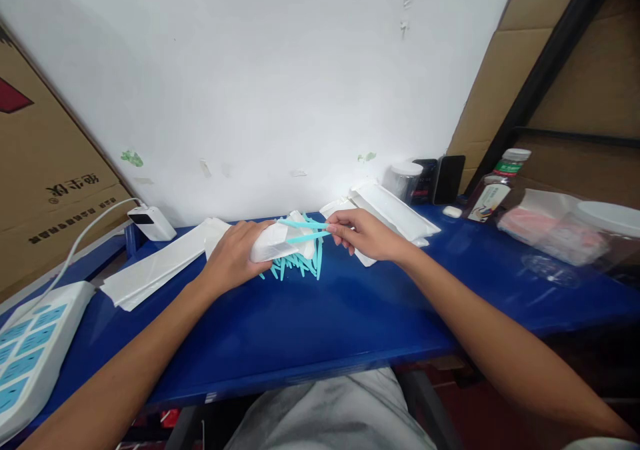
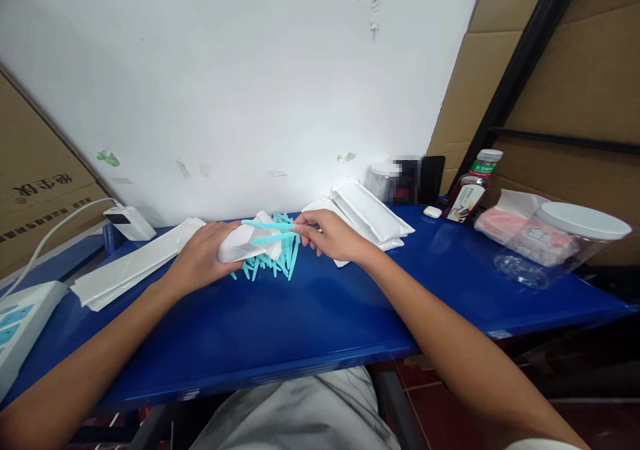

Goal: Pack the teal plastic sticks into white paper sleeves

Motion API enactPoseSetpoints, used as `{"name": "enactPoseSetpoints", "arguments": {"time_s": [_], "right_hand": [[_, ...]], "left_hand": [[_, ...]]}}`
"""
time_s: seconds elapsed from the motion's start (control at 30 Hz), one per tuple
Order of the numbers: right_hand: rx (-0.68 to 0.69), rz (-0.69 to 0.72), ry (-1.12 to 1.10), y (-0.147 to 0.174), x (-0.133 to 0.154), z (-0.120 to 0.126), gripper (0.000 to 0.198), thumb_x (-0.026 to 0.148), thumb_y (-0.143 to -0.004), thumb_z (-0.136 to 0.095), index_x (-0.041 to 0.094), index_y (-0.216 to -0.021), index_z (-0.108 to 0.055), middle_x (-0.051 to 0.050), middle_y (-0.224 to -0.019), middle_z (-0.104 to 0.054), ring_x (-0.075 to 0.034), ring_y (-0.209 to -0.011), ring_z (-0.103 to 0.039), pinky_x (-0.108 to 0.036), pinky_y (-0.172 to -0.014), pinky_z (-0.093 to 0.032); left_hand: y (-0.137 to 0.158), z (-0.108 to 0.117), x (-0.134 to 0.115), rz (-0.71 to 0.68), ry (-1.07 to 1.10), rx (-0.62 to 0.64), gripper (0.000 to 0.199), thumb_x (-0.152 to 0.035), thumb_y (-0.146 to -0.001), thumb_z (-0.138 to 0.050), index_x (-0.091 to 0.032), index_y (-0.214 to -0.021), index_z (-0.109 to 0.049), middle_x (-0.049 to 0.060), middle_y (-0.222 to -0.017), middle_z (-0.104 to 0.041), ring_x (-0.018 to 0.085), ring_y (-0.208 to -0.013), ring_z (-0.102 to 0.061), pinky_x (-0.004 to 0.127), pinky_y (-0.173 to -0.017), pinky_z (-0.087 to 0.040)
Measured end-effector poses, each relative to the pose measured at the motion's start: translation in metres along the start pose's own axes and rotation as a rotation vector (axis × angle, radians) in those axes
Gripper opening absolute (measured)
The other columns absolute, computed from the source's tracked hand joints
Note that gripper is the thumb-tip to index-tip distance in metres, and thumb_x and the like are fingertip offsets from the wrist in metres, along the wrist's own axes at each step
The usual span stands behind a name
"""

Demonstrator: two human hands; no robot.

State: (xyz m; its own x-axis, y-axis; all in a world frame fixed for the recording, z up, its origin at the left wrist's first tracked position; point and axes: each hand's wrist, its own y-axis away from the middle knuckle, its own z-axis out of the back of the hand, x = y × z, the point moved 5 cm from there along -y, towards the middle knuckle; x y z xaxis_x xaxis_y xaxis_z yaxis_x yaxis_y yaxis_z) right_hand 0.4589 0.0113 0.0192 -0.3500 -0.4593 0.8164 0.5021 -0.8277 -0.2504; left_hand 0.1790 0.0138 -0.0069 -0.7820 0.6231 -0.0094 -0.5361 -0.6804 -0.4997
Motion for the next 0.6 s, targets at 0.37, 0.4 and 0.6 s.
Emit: {"name": "enactPoseSetpoints", "arguments": {"time_s": [0.37, 0.4, 0.6], "right_hand": [[-0.113, -0.017, 0.19, 0.001, -0.003, 0.013, 0.039, 0.045, -0.108, -0.052, 0.018, -0.087, -0.07, -0.004, -0.084, -0.072, -0.014, -0.057, -0.061, -0.027, -0.059, -0.049], [-0.111, -0.015, 0.184, 0.001, -0.002, 0.01, 0.038, 0.045, -0.107, -0.053, 0.018, -0.09, -0.072, -0.004, -0.084, -0.072, -0.014, -0.057, -0.06, -0.027, -0.06, -0.05], [-0.164, 0.164, 0.162, 0.003, 0.013, -0.015, 0.028, 0.034, -0.107, -0.056, 0.019, -0.107, -0.08, -0.005, -0.095, -0.078, -0.018, -0.081, -0.068, -0.028, -0.073, -0.052]], "left_hand": [[-0.001, 0.007, 0.011, 0.125, -0.11, -0.034, 0.074, -0.042, -0.085, -0.073, -0.022, -0.152, -0.047, 0.013, -0.131, -0.07, 0.038, -0.114, -0.064, 0.049, -0.094, -0.048], [-0.001, 0.005, 0.008, 0.092, -0.109, -0.027, 0.073, -0.042, -0.087, -0.072, -0.022, -0.152, -0.047, 0.013, -0.128, -0.07, 0.037, -0.112, -0.065, 0.048, -0.093, -0.048], [0.0, -0.004, -0.013, -0.013, -0.121, -0.014, 0.07, -0.044, -0.091, -0.071, -0.023, -0.153, -0.046, 0.014, -0.128, -0.069, 0.038, -0.114, -0.064, 0.05, -0.094, -0.047]]}}
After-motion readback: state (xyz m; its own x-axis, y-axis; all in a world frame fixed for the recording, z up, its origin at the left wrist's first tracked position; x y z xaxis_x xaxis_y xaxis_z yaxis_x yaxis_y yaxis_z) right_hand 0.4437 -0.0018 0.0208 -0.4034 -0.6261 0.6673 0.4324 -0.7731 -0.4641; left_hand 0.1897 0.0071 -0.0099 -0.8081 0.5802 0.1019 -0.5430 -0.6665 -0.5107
